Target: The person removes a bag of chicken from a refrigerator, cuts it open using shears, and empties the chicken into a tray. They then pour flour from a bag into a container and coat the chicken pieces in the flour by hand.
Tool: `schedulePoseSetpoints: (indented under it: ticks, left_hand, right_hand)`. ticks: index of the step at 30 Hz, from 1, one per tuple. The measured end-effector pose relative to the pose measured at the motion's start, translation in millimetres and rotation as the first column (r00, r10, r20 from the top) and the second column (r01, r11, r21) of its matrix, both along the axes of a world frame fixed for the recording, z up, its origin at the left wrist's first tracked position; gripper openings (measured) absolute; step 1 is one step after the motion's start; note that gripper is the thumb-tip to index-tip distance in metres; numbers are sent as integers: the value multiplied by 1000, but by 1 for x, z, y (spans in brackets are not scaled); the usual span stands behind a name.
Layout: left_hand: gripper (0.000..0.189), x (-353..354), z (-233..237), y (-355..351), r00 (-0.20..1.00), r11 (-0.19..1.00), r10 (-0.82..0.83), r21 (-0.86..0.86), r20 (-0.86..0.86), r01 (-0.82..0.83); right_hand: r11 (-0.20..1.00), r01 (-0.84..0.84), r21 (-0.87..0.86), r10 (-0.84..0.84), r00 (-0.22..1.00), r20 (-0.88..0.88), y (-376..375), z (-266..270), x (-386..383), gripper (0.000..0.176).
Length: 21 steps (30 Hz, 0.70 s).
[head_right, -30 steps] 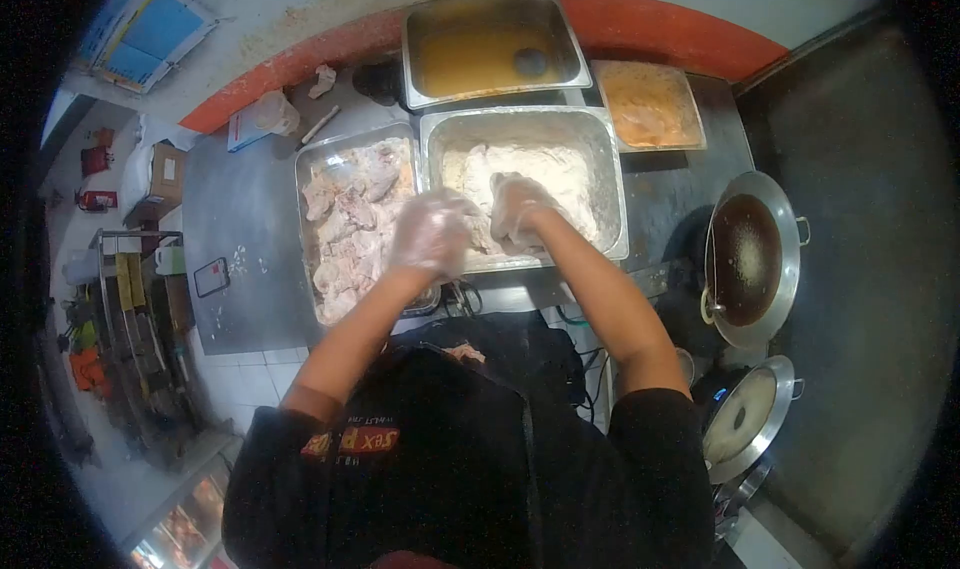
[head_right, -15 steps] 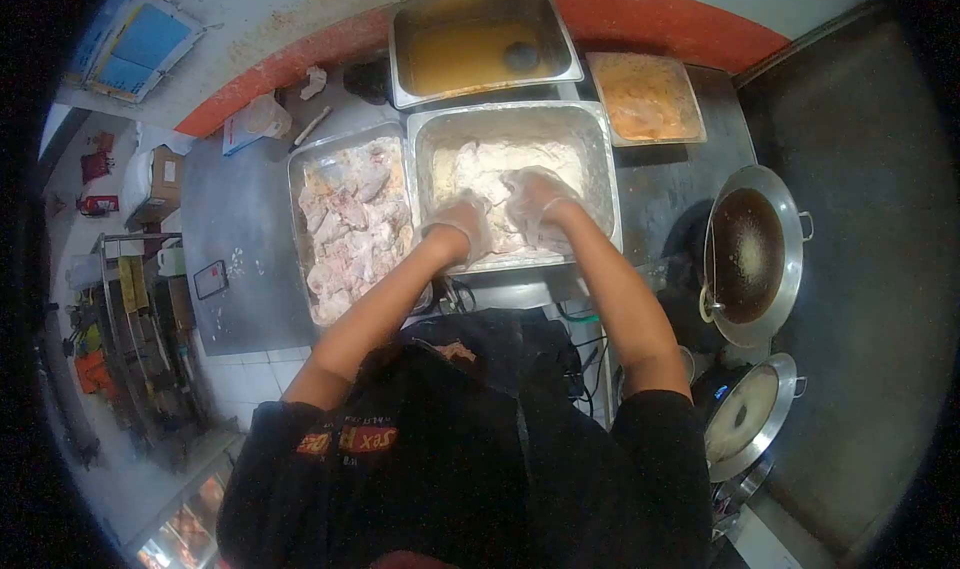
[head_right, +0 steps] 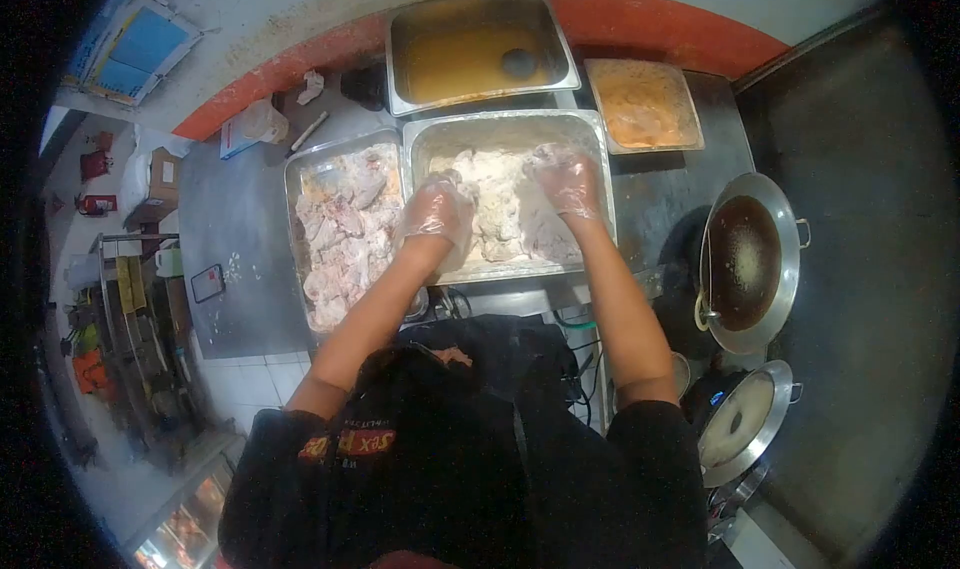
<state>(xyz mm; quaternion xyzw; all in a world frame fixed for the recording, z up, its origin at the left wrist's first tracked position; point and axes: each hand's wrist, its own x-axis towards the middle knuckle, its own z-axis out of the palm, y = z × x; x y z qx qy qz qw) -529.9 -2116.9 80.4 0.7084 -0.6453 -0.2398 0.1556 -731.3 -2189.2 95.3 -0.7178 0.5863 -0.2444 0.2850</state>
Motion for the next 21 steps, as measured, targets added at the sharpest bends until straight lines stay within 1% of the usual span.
schedulePoseSetpoints:
  ticks: [1,2,3,4,5,6,7,8,9,10,11,12,13,14,16,17,18,19,20,21]
  left_hand:
    - [28,-3,-19,-7,997,998,-6,-54,73,10]
    - [28,-8,-29,-10,989,994,-11,-103,147,26]
    - [26,-25,-18,-4,996,990,59,-128,-64,-67]
    - [24,-42,-6,2,955,978,120,-133,-273,-161]
    - [23,-45,-7,2,990,983,36,-176,-139,-61]
    - [23,-44,-9,-2,989,982,29,-180,-142,-55]
    - [24,-37,-12,-9,988,987,89,-119,-124,-104]
    - [26,-30,-9,-12,984,987,146,-57,-100,-152]
    - [27,-24,-5,-8,969,975,151,-134,-196,-179]
    - [27,-31,-4,-2,969,976,148,-131,-197,-176]
    - [27,-43,-3,3,999,973,13,-228,-52,-25]
    - [26,-48,-3,4,988,942,-109,-307,106,137]
    - [37,-41,-8,-1,983,970,-147,-180,113,165]
    - [37,-33,-6,-2,983,969,-142,-187,114,162]
    - [51,-18,7,3,955,971,-109,-177,277,162]
    - [36,-14,15,5,953,956,-84,-245,290,159]
    - [36,-10,3,13,953,958,-92,-234,289,164]
    - [34,-5,-16,20,939,915,-117,-333,322,228]
    - [31,-1,-23,12,923,847,-123,-446,363,288]
    - [37,-5,-4,-3,903,944,-175,-195,393,268]
  right_hand:
    - [1000,2,-5,-2,1000,-2,0,-6,7,20]
    - [997,-69,-40,44,894,-445,5,-14,23,22]
    - [989,-146,-35,60,600,-798,12,-25,36,24]
    - [995,20,-93,-33,990,-136,33,-37,40,19]
    - [989,125,-82,-136,980,-144,38,-36,48,25]
    - [971,226,-75,-235,960,-153,39,-33,51,31]
    - [970,230,-79,-240,959,-153,37,-26,43,31]
    - [967,253,17,-250,963,-102,35,-10,33,25]
    - [957,268,114,-264,963,-52,35,-1,26,21]
    - [955,272,117,-267,962,-54,41,-9,32,21]
    - [953,298,58,-295,954,-44,50,-25,45,26]
    - [947,322,-7,-322,946,-30,52,-37,52,31]
    - [958,287,-10,-287,958,-3,47,-43,47,27]
    - [959,284,-17,-284,959,-1,44,-39,39,27]
    - [952,296,-82,-289,953,91,46,-21,23,28]
    - [938,244,-247,-265,962,-59,49,-10,19,26]
    - [939,248,-237,-269,961,-62,52,-24,9,26]
    - [961,229,-158,-242,967,-75,50,-48,-2,26]
    - [974,203,-102,-211,974,-77,37,-65,-9,26]
    - [971,197,-137,-208,976,-67,17,-76,-11,26]
